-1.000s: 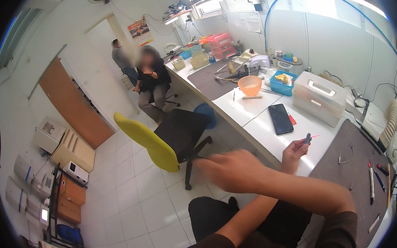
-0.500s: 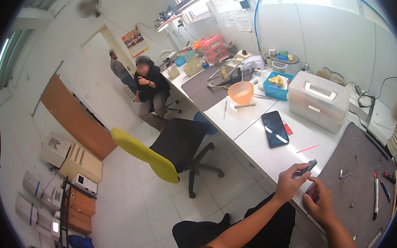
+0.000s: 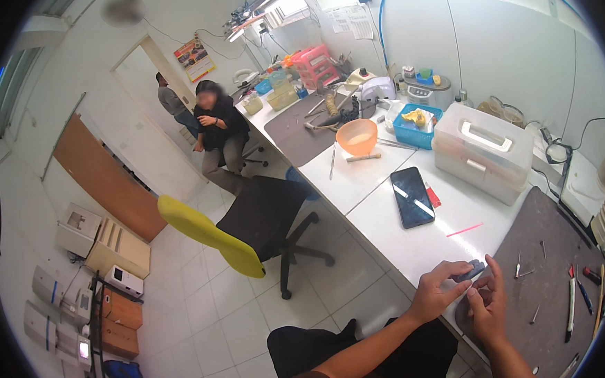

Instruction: The person shapes a small piece of blue clay by hand, repeatedly pressing and rolling it to form a small, rounded object. The person works at a cluttered desk with various tools and materials visible.

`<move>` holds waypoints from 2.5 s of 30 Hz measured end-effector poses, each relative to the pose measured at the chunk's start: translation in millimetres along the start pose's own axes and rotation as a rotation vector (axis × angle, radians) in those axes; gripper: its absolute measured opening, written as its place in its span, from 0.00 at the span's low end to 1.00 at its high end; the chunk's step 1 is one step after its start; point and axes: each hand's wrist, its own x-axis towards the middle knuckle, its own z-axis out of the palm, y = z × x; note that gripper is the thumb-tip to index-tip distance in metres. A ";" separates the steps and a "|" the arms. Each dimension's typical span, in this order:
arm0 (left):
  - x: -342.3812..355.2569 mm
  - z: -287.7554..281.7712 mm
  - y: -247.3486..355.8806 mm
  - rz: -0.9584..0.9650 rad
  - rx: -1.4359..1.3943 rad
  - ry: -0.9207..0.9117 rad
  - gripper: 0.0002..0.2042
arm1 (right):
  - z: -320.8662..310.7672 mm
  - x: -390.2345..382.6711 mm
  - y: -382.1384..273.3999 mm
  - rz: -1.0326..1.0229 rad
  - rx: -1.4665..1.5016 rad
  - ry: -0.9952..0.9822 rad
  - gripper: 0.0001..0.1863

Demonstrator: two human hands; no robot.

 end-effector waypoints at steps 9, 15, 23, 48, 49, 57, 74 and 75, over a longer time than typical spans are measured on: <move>1.4 5.1 1.9 0.175 0.205 -0.097 0.17 | -23.5 8.5 19.7 0.048 0.084 -0.022 0.19; 3.3 0.5 6.5 0.055 0.140 -0.135 0.17 | -16.4 11.5 9.1 0.027 0.088 -0.004 0.18; 10.8 -2.8 8.7 -0.019 0.051 -0.233 0.17 | -26.4 12.3 10.5 0.030 0.053 -0.013 0.18; 12.3 0.6 17.2 0.098 0.116 -0.225 0.17 | -27.7 7.7 5.9 0.075 0.139 -0.038 0.17; 11.9 2.1 16.7 0.103 0.118 -0.225 0.17 | -28.8 6.8 5.2 0.074 0.136 -0.038 0.17; 16.1 5.2 18.6 0.053 0.099 -0.249 0.16 | -29.8 3.8 6.0 0.022 0.155 0.003 0.15; 14.5 -5.1 14.4 -0.093 0.018 -0.286 0.16 | -32.2 4.0 0.1 0.111 0.080 -0.056 0.16; 15.3 -4.4 13.6 -0.097 0.003 -0.293 0.16 | -31.3 4.0 -0.5 0.116 0.083 -0.052 0.16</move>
